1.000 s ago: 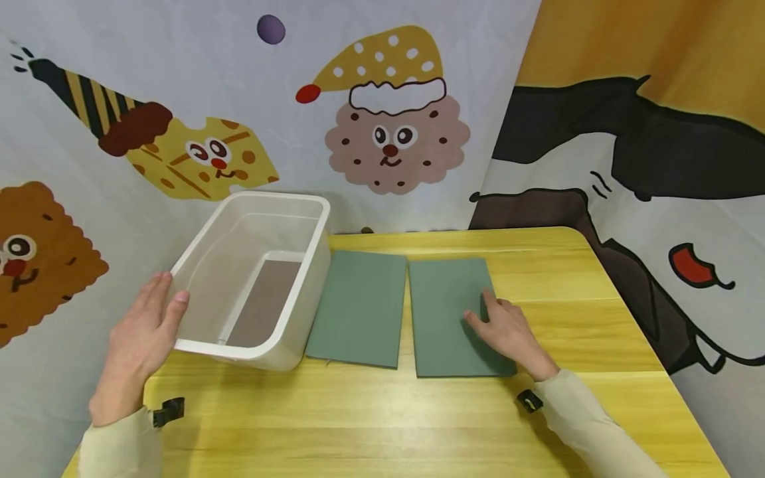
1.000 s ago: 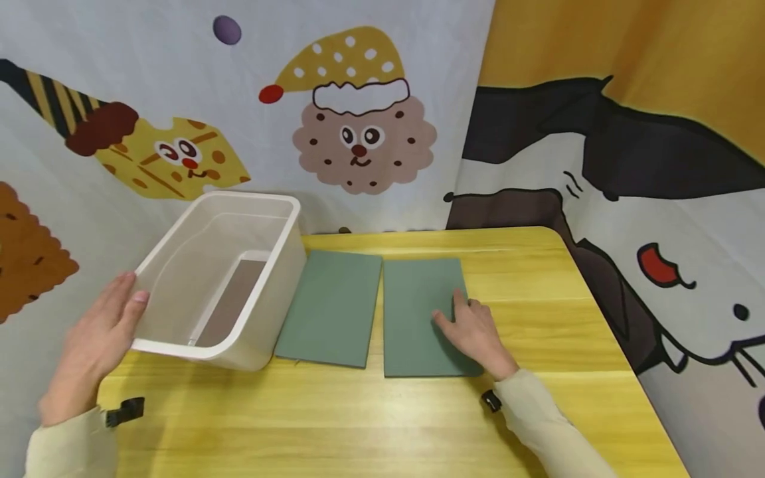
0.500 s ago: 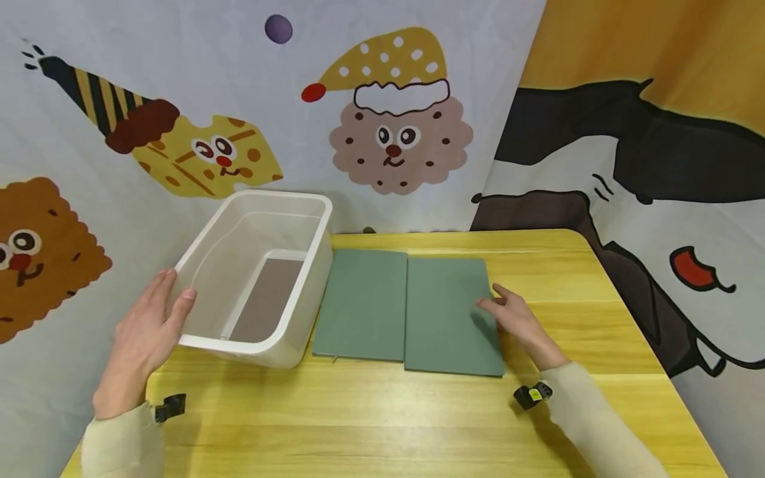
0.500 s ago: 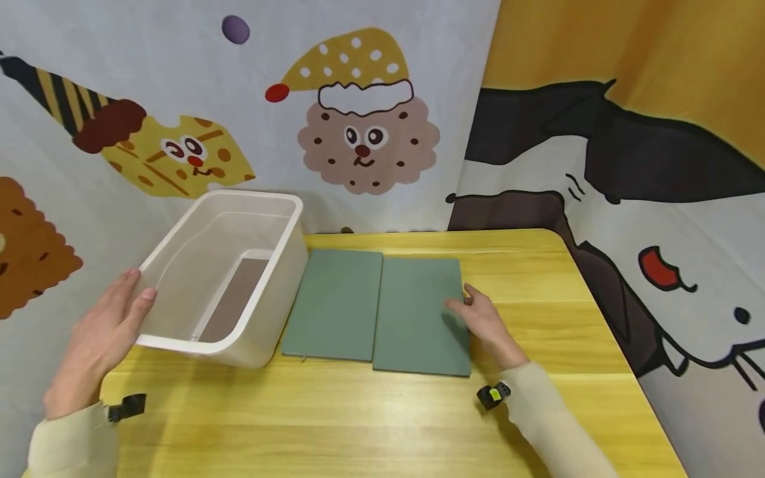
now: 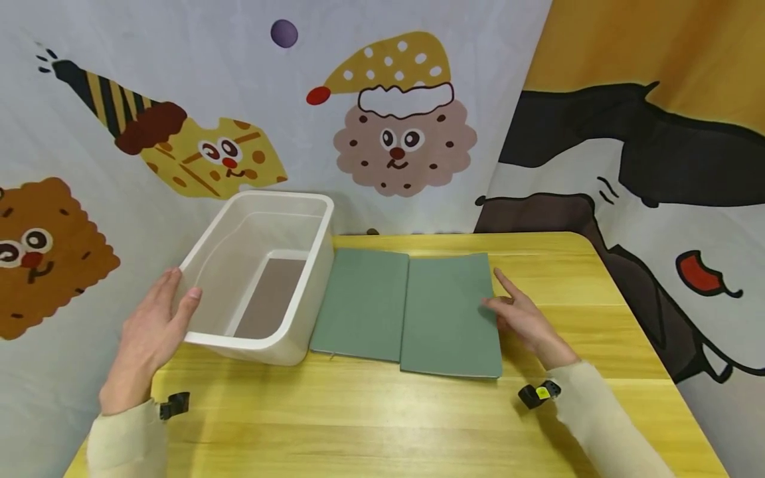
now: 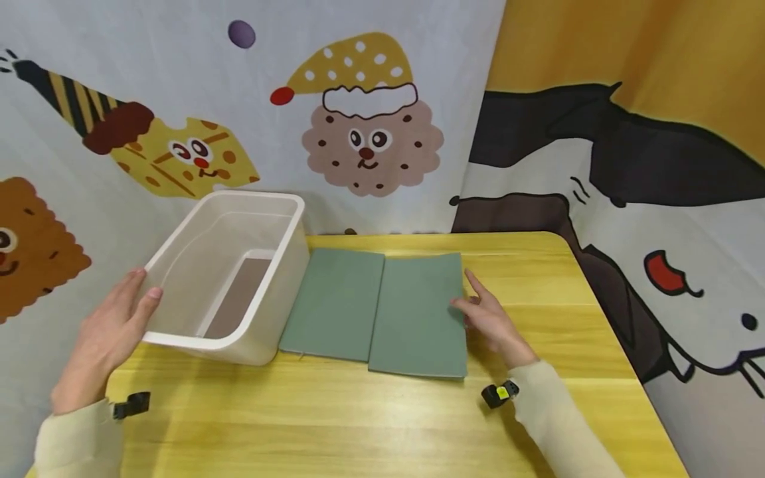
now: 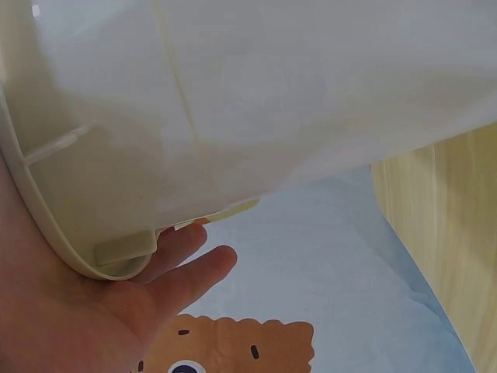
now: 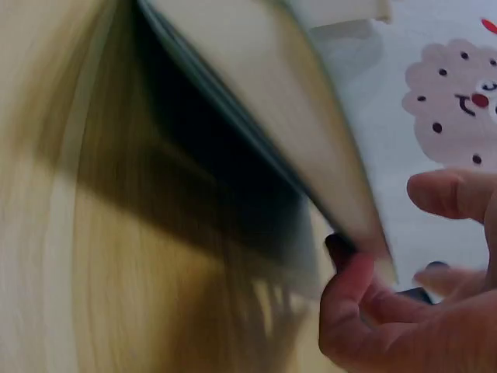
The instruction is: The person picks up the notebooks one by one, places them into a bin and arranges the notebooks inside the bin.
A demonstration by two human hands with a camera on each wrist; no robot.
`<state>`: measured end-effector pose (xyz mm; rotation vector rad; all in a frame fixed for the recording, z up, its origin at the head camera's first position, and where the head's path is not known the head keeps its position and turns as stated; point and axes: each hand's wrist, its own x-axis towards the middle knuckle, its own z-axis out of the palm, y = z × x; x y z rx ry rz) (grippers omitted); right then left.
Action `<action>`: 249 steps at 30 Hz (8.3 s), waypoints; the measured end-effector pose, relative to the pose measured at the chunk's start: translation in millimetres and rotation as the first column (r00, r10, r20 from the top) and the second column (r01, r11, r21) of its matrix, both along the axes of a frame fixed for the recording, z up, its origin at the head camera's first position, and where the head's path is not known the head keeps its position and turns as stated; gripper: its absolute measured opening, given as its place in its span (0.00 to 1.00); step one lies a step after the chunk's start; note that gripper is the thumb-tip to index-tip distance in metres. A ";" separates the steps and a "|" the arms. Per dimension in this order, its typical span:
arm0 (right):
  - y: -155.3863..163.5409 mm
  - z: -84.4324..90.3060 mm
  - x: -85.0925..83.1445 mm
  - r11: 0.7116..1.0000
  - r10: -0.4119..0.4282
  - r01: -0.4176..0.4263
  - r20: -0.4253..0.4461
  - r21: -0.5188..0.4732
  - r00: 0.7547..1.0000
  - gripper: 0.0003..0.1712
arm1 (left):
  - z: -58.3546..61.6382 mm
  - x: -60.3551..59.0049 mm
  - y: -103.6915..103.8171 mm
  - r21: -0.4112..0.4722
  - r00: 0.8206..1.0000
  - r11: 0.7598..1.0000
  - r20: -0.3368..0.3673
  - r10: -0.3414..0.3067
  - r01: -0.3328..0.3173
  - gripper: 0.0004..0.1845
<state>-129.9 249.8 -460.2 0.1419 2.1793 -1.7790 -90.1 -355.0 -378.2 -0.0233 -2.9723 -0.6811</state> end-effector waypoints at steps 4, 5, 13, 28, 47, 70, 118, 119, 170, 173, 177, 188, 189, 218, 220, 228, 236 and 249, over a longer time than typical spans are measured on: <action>-6.5 3.1 6.5 0.988 0.091 -0.074 -0.125 0.134 0.988 0.43 | -2.0 1.6 -1.7 0.006 1.000 1.000 -0.009 0.003 -0.003 0.39; -8.3 3.5 8.4 0.985 0.116 -0.096 -0.138 0.143 0.984 0.41 | -2.4 2.3 -2.3 0.005 1.000 1.000 -0.011 0.005 -0.005 0.39; -18.1 9.8 20.1 0.999 0.032 -0.022 -0.222 0.048 0.974 0.31 | -3.7 4.3 -1.7 0.009 1.000 1.000 -0.009 -0.002 0.002 0.39; -34.7 55.9 27.3 0.967 -0.163 0.104 -0.249 -0.232 0.955 0.31 | -1.4 -3.9 -3.6 0.010 1.000 1.000 -0.001 -0.001 0.001 0.38; -90.1 109.7 44.1 0.821 -0.315 0.112 -0.280 -0.559 0.907 0.26 | -2.8 1.4 -4.0 0.025 0.998 0.999 -0.052 -0.019 0.020 0.37; -191.6 138.4 22.3 0.771 -0.192 -0.020 -0.263 -0.637 0.946 0.26 | -1.2 3.4 -4.5 0.037 0.998 0.999 -0.049 -0.037 0.038 0.35; -370.2 118.2 -39.5 0.991 0.128 -0.128 -0.372 0.026 0.919 0.37 | -6.7 -0.6 -15.3 0.094 0.996 0.995 -0.076 -0.035 0.042 0.33; -371.4 118.1 -40.2 0.990 0.135 -0.136 -0.369 0.025 0.920 0.37 | -6.8 -0.8 -15.6 0.092 0.996 0.995 -0.078 -0.036 0.043 0.34; -157.9 17.7 -14.3 0.877 0.349 -0.176 -0.341 0.448 0.873 0.41 | -7.3 -1.5 -19.8 0.097 0.998 0.995 -0.056 -0.015 0.021 0.34; -145.0 5.4 -16.1 0.883 0.336 -0.213 -0.246 0.418 0.909 0.46 | -8.6 -3.0 -18.5 0.101 0.998 0.995 -0.056 -0.020 0.026 0.34; -138.6 -5.6 -17.7 0.926 0.268 -0.222 -0.119 0.307 0.956 0.49 | -10.2 -4.8 -16.7 0.104 0.998 0.994 -0.057 -0.027 0.032 0.34; -163.6 -16.2 -16.9 0.980 0.059 -0.039 0.099 -0.193 0.993 0.45 | -12.4 -6.8 -12.9 0.108 0.998 0.993 -0.054 -0.030 0.036 0.35; -165.2 -16.5 -17.1 0.975 0.039 -0.013 0.114 -0.222 0.993 0.46 | -12.6 -6.7 -13.4 0.110 0.998 0.993 -0.057 -0.031 0.037 0.35; -161.5 10.1 -5.1 0.966 0.058 -0.089 -0.130 -0.244 0.990 0.43 | -12.1 -2.6 -13.6 0.106 0.996 0.994 -0.079 -0.031 0.040 0.35; -156.3 17.7 -3.3 0.962 0.045 -0.077 -0.126 -0.263 0.991 0.43 | -12.4 -2.7 -13.8 0.105 0.996 0.994 -0.082 -0.031 0.040 0.35; -135.2 45.8 6.8 0.963 0.000 -0.044 -0.163 -0.266 0.987 0.41 | -12.3 -3.8 -13.9 0.109 0.996 0.993 -0.085 -0.029 0.038 0.35; -124.4 74.0 17.9 0.958 -0.048 -0.012 -0.202 -0.287 0.978 0.38 | -11.9 -3.4 -12.8 0.105 0.997 0.994 -0.077 -0.025 0.033 0.35; -132.2 128.0 28.6 0.854 -0.185 -0.002 -0.307 -0.521 0.934 0.34 | -11.3 -4.2 -14.8 0.106 0.998 0.994 -0.060 -0.017 0.023 0.35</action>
